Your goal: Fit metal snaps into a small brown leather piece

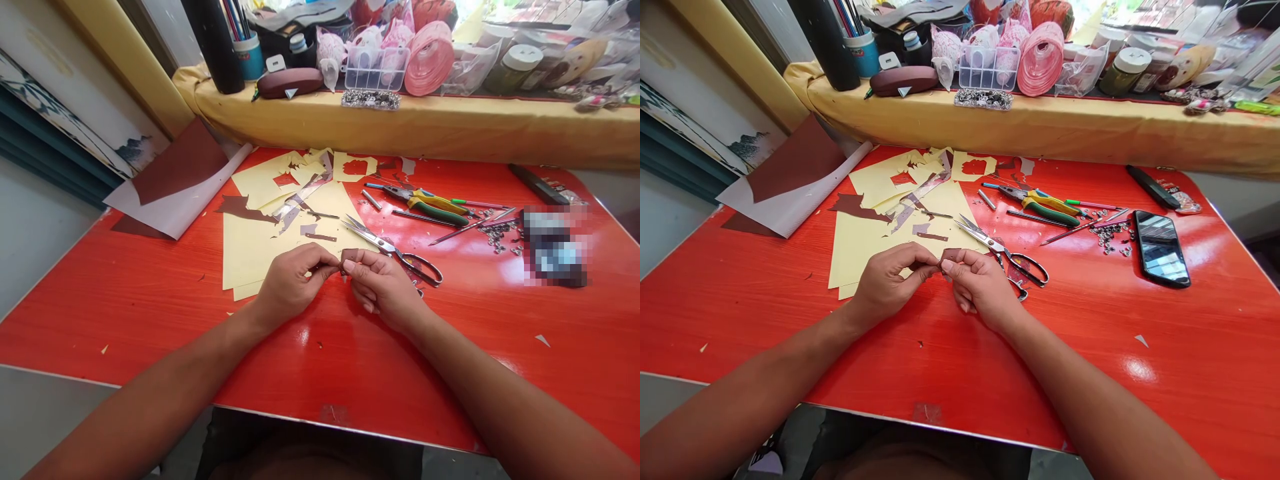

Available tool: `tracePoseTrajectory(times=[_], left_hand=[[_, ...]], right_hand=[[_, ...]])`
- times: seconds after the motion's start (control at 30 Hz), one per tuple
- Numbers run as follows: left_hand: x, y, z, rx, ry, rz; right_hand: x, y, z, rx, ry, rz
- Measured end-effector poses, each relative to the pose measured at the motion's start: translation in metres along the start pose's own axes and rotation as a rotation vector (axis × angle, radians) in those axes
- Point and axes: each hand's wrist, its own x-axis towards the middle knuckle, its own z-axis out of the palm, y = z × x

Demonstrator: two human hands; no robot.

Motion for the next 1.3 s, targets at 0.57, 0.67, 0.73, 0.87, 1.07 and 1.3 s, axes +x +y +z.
tracePoseTrajectory(times=[0.57,0.67,0.73,0.87,1.07,1.3], left_hand=[[-0.0004,0.0030,0.0025,-0.012,-0.021,-0.049],[-0.0008,0.0034,0.0029,0.006,-0.013,-0.052],[-0.0010,0.0037,0.0030,0.021,-0.009,-0.049],[-0.0011,0.0041,0.0027,0.047,-0.006,-0.048],[-0.0017,0.0041,0.0030,0.054,-0.009,-0.060],[-0.0018,0.0042,0.0034,0.029,-0.003,-0.075]], right_hand=[[0.0012,-0.0003,0.0002,0.052,-0.011,0.014],[0.0014,-0.0010,0.0001,0.058,-0.010,0.018],[0.0014,-0.0013,-0.0001,0.056,-0.012,0.022],[0.0014,-0.0014,-0.0006,0.049,-0.017,0.026],[0.0018,-0.0014,-0.0008,0.042,-0.019,0.032],[0.0019,-0.0009,-0.0002,0.027,-0.016,0.038]])
